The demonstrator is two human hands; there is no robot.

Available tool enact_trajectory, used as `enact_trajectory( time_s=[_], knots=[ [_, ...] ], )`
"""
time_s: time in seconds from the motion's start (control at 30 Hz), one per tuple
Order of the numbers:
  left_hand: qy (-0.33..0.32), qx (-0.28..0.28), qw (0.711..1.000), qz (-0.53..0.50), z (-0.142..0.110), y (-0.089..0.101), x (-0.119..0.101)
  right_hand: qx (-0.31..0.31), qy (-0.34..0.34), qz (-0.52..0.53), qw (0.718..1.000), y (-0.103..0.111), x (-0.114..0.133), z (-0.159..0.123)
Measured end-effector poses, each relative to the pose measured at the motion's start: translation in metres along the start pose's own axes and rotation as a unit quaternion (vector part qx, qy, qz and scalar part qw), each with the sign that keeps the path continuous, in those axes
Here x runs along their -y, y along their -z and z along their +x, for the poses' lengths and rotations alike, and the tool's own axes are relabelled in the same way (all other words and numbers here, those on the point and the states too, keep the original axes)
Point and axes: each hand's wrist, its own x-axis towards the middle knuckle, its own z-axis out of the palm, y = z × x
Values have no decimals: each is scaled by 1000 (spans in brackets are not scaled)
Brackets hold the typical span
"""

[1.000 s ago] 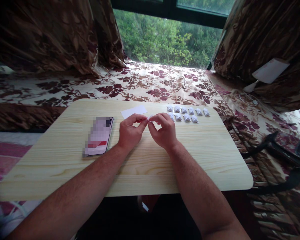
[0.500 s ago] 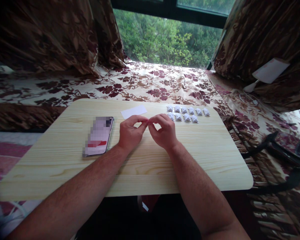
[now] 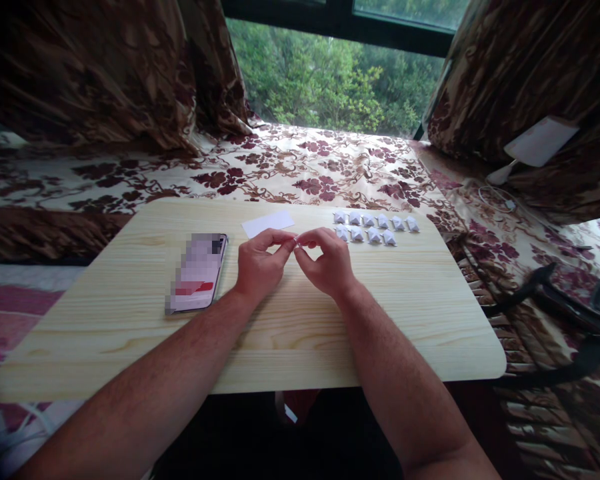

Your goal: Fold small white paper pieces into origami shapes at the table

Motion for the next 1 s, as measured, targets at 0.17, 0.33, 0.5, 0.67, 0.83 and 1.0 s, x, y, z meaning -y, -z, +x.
enact_trajectory(
  time_s=[0.17,0.33,0.5,0.67,0.83,1.0],
  knots=[
    [8,10,1000,2,-1,-1,-1,-6,7,2,1000,-1,0,-1],
    [16,15,1000,-4,0,-1,-1,0,0,10,1000,-1,-3,-1],
    [38,11,999,-24,1,-1,1,1,2,6,1000,-2,-5,-1],
    [72,1,996,-59,1,-2,4,-20,-7,-11,1000,-2,-6,0],
    [110,-11,986,-126,4,-3,5,-43,-44,8,998,1,-6,3],
    [130,-8,978,-163,6,-3,3,-7,-85,78,993,0,-11,3]
  ],
)
